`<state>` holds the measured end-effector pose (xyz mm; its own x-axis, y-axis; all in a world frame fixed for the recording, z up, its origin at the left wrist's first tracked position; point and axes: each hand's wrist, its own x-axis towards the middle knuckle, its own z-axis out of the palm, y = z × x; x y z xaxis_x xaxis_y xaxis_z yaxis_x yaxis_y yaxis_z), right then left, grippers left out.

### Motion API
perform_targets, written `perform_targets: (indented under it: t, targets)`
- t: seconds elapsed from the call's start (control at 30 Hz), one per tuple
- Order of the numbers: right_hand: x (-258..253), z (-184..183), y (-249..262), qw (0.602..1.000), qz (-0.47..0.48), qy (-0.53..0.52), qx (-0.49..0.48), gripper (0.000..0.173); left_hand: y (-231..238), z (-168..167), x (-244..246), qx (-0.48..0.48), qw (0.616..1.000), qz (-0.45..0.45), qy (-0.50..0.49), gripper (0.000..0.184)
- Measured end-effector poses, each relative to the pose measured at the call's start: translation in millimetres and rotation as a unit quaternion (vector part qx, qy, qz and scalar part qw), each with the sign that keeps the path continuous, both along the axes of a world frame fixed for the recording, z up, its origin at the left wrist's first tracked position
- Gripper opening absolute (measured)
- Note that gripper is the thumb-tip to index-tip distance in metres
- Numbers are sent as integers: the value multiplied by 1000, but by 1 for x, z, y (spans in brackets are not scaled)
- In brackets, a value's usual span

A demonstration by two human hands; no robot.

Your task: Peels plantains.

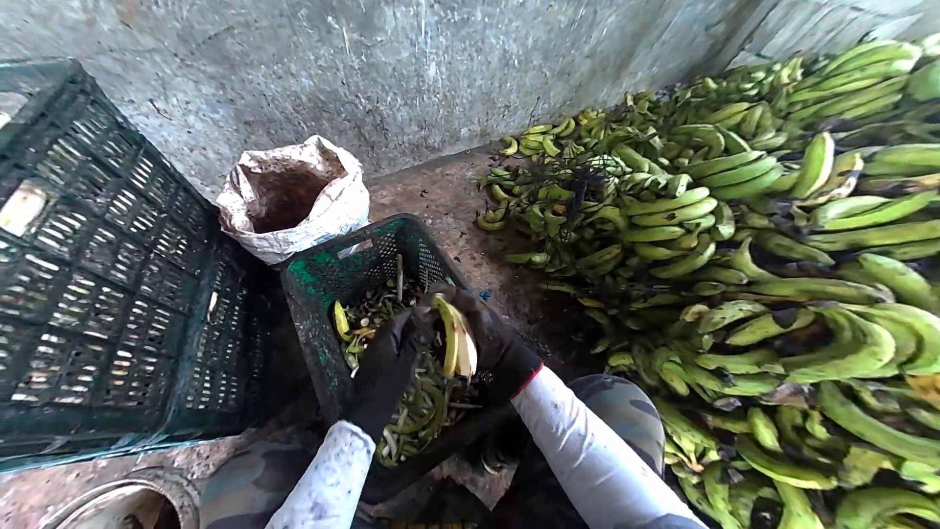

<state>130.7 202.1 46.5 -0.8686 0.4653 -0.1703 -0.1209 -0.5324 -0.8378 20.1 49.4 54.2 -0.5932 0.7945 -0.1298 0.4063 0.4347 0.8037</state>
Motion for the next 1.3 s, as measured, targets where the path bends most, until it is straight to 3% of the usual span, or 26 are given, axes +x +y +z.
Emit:
perform_targets:
  t: [0.13, 0.2, 0.33, 0.43, 0.5, 0.6, 0.7, 0.83, 0.9, 0.97, 1.1, 1.2, 1.3]
  targets:
    - [0, 2, -7, 999, 31, -1, 38, 37, -7, -5, -19, -5, 990, 106, -94, 50]
    - [1, 3, -1, 1000, 7, -2, 8, 37, -11, -3, -23, 11, 989, 104, -102, 51]
    - [6, 3, 15, 992, -60, 37, -101, 42, -21, 6, -11, 45, 998, -8, -48, 52]
    - [14, 2, 21, 992, -108, 37, -60, 37, -26, 5, 5, 66, 986, -138, 67, 65]
    - [15, -1, 22, 994, -89, 24, -51, 40, -22, 6, 17, 55, 973, -179, 137, 65]
    - [12, -4, 15, 996, -23, 26, -77, 42, -9, 1, 19, -4, 985, -124, 121, 57]
    - [8, -11, 11, 1000, -20, 20, -7, 37, -4, -6, -2, -14, 994, -19, 109, 56]
    - [11, -9, 11, 991, -42, -23, 124, 32, -13, -6, -32, 46, 986, 148, -61, 48]
    - [9, -13, 12, 979, -53, -81, 181, 42, -17, -2, -31, 122, 970, 150, -145, 50]
    - [-1, -18, 10, 973, -71, -107, 192, 46, -15, 5, -15, 147, 971, 111, -155, 61]
    - [-9, 0, -11, 965, -77, -144, 206, 42, -9, 14, 18, 14, 999, 34, -37, 69]
    - [-5, 12, -24, 967, -46, -143, 205, 40, -7, 13, 19, -62, 997, 36, -3, 58]
    - [-10, 6, -24, 989, -22, -103, 107, 37, -16, 10, 13, 7, 990, 87, -110, 46]
